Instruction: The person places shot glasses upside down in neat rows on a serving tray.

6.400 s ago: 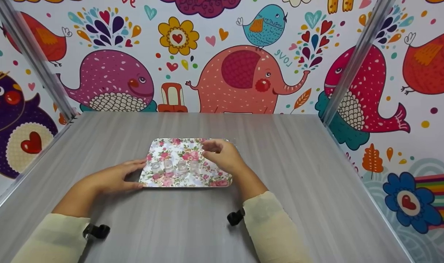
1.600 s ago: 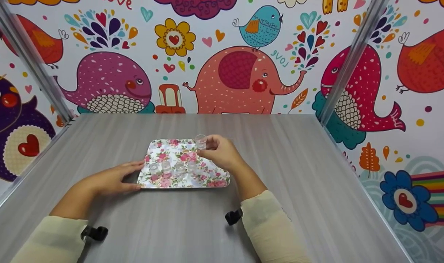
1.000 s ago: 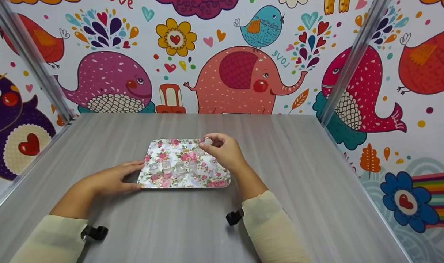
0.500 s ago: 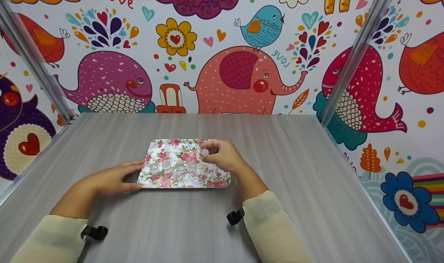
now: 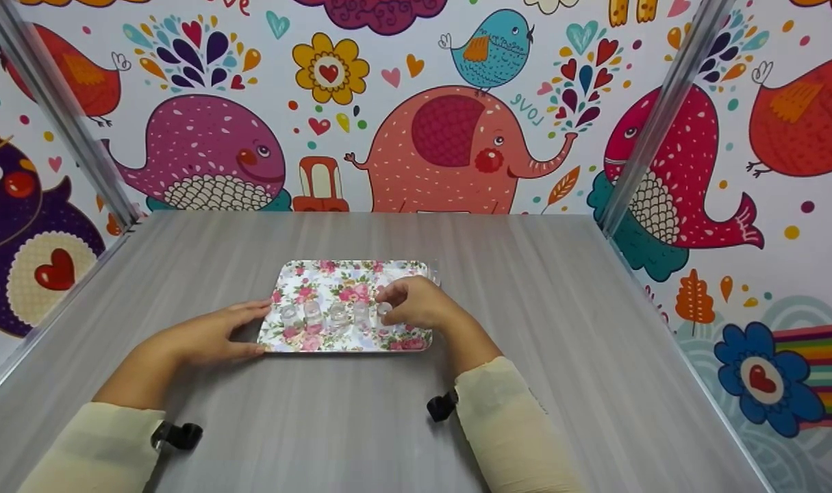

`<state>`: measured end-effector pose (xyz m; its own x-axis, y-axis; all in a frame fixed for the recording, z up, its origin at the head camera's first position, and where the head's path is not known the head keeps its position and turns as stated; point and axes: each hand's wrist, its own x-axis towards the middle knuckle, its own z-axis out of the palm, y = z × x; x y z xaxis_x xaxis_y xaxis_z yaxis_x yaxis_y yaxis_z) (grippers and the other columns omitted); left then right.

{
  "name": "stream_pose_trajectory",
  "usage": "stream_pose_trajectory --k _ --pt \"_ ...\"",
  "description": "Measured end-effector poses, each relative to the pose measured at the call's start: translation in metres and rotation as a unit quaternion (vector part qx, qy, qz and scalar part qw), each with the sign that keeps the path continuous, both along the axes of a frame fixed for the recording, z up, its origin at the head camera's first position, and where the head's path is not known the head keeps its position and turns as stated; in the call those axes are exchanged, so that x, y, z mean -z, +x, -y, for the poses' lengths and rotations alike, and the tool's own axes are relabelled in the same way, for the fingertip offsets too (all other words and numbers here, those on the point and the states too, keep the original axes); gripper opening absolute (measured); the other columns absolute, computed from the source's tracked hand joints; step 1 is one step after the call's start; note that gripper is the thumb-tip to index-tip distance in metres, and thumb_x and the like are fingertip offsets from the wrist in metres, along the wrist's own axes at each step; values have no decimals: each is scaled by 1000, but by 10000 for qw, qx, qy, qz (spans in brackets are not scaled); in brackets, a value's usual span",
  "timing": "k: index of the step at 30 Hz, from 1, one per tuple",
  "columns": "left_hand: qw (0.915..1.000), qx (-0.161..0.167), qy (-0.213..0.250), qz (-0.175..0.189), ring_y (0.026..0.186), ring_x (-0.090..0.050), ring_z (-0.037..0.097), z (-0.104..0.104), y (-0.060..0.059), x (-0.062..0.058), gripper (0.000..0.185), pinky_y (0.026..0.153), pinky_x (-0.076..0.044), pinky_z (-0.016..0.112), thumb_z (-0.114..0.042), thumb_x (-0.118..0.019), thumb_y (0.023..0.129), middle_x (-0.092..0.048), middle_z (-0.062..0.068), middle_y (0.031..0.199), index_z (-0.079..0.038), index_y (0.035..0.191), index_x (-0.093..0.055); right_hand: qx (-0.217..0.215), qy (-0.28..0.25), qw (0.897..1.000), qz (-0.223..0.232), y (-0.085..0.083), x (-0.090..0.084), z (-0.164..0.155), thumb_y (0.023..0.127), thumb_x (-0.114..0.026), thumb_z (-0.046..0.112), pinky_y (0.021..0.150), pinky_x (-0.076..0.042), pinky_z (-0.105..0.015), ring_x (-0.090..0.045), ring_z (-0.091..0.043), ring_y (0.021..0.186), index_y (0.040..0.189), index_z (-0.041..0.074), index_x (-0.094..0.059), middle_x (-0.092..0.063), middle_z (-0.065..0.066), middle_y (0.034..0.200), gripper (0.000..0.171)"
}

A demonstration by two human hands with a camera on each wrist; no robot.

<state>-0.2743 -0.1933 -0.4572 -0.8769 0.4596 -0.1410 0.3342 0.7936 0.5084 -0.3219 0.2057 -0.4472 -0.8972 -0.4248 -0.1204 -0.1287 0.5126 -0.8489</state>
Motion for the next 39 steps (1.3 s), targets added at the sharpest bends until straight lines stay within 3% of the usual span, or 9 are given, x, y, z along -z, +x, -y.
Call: stream_pose_trajectory --k 8,14,20,27,32,39 --pt "10000 -40 -47 51 163 -30 41 0 1 -2 84 133 -27 61 -39 -77 98 -33 11 176 -3 164 -41 228 -477 9982 -285 -5 -11 -7 93 -83 18 95 -64 -43 -70 -20 103 129 4 -73 -75 -11 115 40" --pt "10000 8 -47 17 163 -30 41 1 -2 1 84 133 -27 60 -39 -78 98 -34 12 176 -2 164 -40 882 -820 9917 -451 -11 -15 -17 94 -83 20 97 -63 -40 -69 -21 106 128 12 -74 -74 -11 118 36" --pt "10000 -46 -56 62 163 -29 41 0 -1 1 84 133 -27 60 -39 -77 99 -33 11 176 -5 165 -40 1654 -985 9788 -699 -20 -16 -34 96 -82 26 95 -59 -24 -65 -25 115 135 12 -70 -69 -17 134 42" --pt "9999 -83 -53 117 164 -29 41 -1 0 1 83 134 -26 60 -38 -77 99 -32 10 177 -5 165 -39 2462 -1233 9589 -678 -29 -10 -51 97 -81 27 117 -54 -39 -60 -28 132 145 13 -62 -63 -14 143 54" --pt "9998 -108 -76 117 164 -29 40 -1 -1 2 84 133 -27 60 -40 -77 98 -33 10 177 -7 166 -40 2509 -1211 9582 -649 -36 1 -57 97 -81 24 122 -49 -45 -57 -31 140 152 10 -56 -60 -17 150 62" --pt "10000 65 -34 -38 162 -32 41 0 0 0 83 133 -28 60 -38 -77 99 -36 14 175 0 164 -40 2345 -1100 9659 27 -43 18 -57 97 -78 15 104 -60 -44 -56 -29 134 160 11 -48 -55 -15 158 70"
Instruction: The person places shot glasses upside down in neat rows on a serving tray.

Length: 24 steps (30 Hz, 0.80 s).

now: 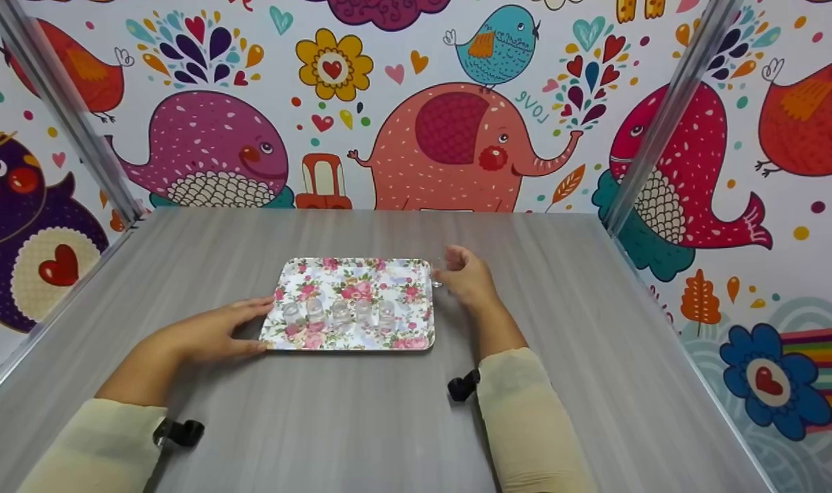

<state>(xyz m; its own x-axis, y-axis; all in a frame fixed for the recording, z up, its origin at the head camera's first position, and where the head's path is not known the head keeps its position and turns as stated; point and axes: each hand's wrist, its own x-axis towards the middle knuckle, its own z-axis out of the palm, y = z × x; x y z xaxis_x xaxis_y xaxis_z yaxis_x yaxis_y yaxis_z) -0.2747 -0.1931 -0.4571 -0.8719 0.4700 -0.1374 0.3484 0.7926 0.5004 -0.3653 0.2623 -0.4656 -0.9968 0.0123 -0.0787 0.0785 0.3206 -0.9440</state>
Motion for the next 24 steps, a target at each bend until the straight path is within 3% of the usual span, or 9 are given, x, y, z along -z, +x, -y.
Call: stream_pose_trajectory --k 7,15,24 --pt "10000 -15 -22 14 162 -31 42 0 0 0 84 133 -27 60 -39 -77 99 -35 13 175 -1 164 -40 -138 647 9974 298 -5 13 0 98 -76 19 89 -58 -25 -61 -24 115 153 7 -55 -62 -15 140 60" --pt "10000 -13 -35 50 163 -31 42 -1 -1 0 84 133 -27 60 -38 -77 99 -35 14 175 -1 164 -39 -238 1595 9868 -127 -6 18 -2 97 -77 18 76 -53 -25 -63 -22 97 140 6 -69 -70 -15 119 45" --pt "9999 -44 -39 83 162 -31 43 -1 1 -3 83 133 -27 60 -37 -77 100 -34 15 175 -1 164 -39 -11 1411 9899 139 -1 13 1 98 -78 26 77 -58 -27 -63 -24 97 136 12 -70 -65 -11 118 41"
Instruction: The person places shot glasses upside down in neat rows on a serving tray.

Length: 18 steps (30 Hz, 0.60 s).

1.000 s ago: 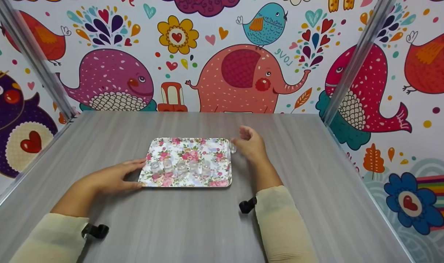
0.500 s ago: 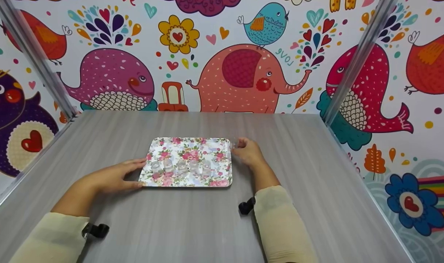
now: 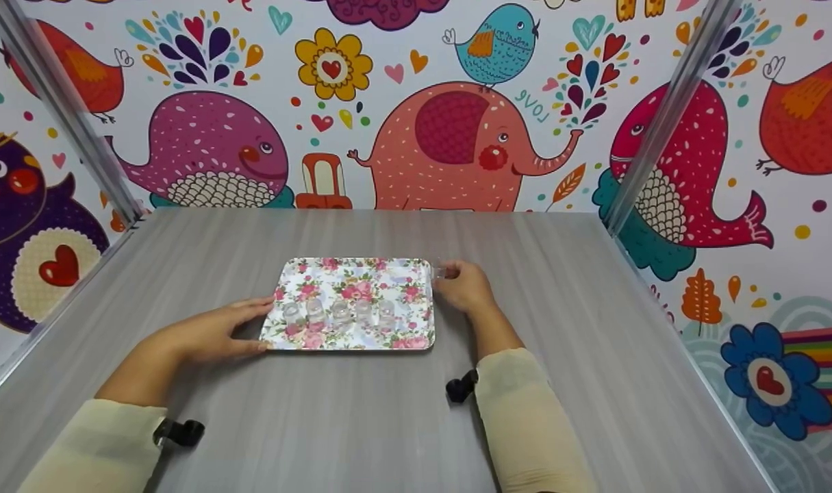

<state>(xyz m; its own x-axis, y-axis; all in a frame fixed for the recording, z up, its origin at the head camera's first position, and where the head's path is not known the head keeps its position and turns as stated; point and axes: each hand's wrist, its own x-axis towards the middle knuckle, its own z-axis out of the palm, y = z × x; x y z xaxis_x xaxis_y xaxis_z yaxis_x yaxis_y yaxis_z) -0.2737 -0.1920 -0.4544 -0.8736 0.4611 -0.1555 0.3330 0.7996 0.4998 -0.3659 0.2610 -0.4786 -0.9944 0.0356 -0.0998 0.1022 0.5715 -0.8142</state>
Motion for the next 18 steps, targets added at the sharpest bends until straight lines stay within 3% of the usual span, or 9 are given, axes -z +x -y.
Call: stream_pose_trajectory --k 6,9,14,18 --pt "10000 -44 17 -16 162 -32 41 -1 1 -1 83 133 -28 60 -39 -78 98 -36 12 175 -2 164 -41 -25 -319 9990 -310 10 -13 7 98 -80 27 75 -59 -28 -61 -23 97 138 12 -71 -65 -10 114 44" --pt "10000 -57 10 -14 162 -32 41 -1 1 0 83 133 -28 60 -39 -78 98 -36 12 175 -2 164 -41 -84 -461 9986 -243 17 -22 10 97 -81 32 87 -62 -31 -61 -25 108 139 16 -70 -67 -9 120 47" --pt "10000 -40 28 -29 163 -31 42 0 0 1 83 133 -27 60 -37 -78 98 -35 13 175 -2 164 -41 -216 -857 9955 -332 32 -39 16 96 -82 37 107 -61 -46 -63 -27 118 140 19 -70 -68 -9 128 48" --pt "10000 -18 50 -63 162 -31 42 0 -1 1 82 133 -27 60 -36 -78 98 -36 14 175 -1 163 -42 -496 -931 9924 -639 44 -50 22 94 -83 42 100 -63 -36 -66 -25 117 137 21 -71 -70 -8 128 49"
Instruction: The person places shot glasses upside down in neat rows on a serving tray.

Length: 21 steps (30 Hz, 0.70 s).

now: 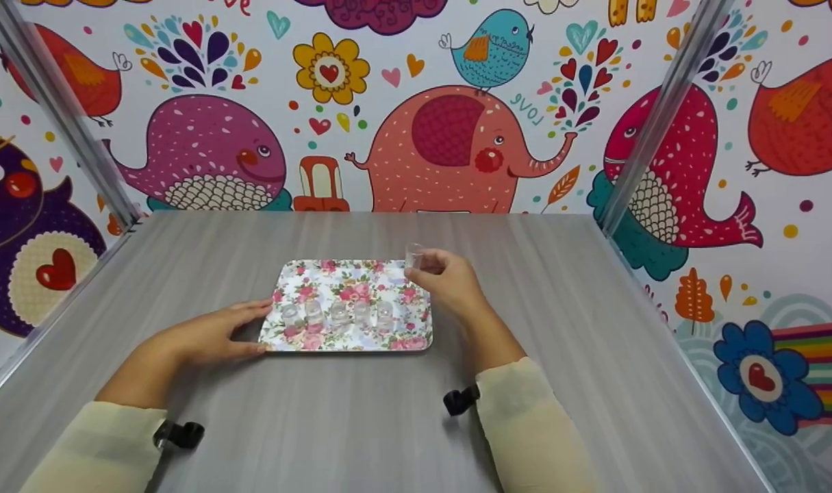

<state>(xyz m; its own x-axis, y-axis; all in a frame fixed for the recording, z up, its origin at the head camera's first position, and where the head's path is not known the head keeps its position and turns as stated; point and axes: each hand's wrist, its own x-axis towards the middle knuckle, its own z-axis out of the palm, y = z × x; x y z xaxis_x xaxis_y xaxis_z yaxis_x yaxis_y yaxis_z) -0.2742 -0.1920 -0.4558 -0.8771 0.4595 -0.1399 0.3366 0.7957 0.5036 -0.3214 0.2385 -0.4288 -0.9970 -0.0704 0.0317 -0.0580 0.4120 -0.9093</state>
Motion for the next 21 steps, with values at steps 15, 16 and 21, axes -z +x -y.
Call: stream_pose_trajectory --k 15,16,21 --pt "10000 44 -11 13 162 -32 43 -1 1 0 82 133 -27 61 -36 -78 98 -36 15 174 -1 163 -42 -501 -165 9964 -661 19 -15 9 94 -85 32 79 -61 -27 -64 -24 95 127 15 -76 -71 -8 106 38" --pt "10000 39 -17 18 162 -32 43 -1 1 0 82 133 -27 61 -37 -78 98 -36 15 175 -1 163 -42 -532 -152 9962 -669 19 -14 8 94 -84 31 78 -61 -27 -63 -23 93 127 14 -76 -71 -7 105 38" --pt "10000 -20 -60 47 163 -31 42 -1 1 -1 82 133 -27 61 -39 -77 99 -35 12 175 -4 164 -41 -482 -107 9967 -644 22 -12 -1 94 -85 29 75 -58 -26 -62 -21 90 127 12 -75 -71 -4 101 39"
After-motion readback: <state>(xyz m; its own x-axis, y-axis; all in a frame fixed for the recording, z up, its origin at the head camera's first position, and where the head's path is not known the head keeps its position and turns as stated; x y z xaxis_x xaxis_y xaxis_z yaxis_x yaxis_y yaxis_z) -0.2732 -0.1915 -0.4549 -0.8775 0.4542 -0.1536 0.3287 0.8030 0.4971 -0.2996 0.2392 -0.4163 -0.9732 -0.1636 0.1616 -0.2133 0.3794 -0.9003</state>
